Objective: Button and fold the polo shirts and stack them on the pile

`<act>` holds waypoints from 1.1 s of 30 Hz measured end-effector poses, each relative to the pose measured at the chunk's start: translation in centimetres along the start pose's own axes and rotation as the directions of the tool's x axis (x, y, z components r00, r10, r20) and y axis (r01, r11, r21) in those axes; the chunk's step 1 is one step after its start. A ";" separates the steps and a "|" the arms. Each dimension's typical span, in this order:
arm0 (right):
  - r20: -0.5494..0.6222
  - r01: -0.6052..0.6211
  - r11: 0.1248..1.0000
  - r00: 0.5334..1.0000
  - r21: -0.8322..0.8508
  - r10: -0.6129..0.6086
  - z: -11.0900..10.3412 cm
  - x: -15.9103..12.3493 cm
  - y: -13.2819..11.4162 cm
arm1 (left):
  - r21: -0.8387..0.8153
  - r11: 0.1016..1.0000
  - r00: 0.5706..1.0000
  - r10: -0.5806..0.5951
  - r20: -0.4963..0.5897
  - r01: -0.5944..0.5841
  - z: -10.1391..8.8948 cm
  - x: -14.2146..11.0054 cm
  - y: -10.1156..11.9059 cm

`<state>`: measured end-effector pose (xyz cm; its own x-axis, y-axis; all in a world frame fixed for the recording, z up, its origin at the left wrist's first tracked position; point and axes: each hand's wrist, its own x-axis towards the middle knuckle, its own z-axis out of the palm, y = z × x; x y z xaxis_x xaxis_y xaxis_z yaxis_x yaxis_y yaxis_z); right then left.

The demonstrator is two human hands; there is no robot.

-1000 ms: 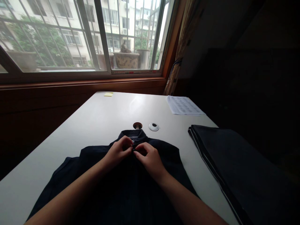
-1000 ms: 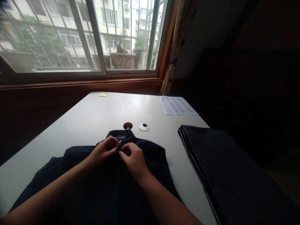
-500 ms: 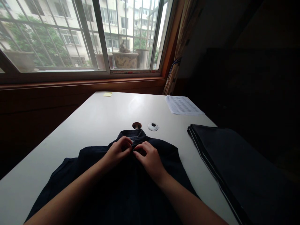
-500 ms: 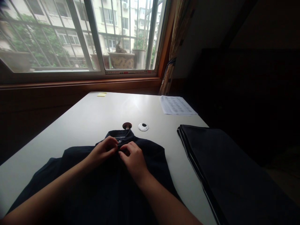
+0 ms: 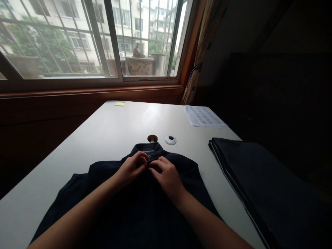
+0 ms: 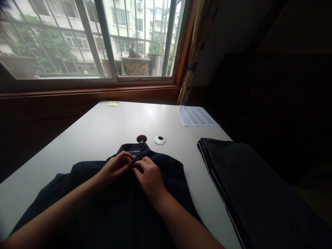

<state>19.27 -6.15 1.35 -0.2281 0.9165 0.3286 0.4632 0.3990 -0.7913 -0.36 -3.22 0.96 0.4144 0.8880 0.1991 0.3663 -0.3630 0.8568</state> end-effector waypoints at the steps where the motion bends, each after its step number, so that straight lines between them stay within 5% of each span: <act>1: 0.004 -0.001 1.000 1.000 0.004 0.001 0.0 0.0 0.0 | 0.006 1.000 1.000 0.003 0.009 -0.003 0.0 0.0 0.1; 13: 0.034 -0.054 0.996 0.998 0.070 0.052 0.1 0.3 0.4 | -0.013 1.000 0.997 0.024 0.068 -0.023 -0.4 0.0 0.4; 33: 0.002 -0.068 0.997 0.998 0.039 0.068 0.1 0.3 0.5 | -0.072 0.994 0.997 -0.079 -0.026 0.077 0.1 0.2 0.5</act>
<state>19.38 -5.72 0.99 -0.1977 0.9415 0.2728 0.4437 0.3341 -0.8316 -0.04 -3.23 1.35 0.3627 0.9209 0.1430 0.3360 -0.2724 0.9016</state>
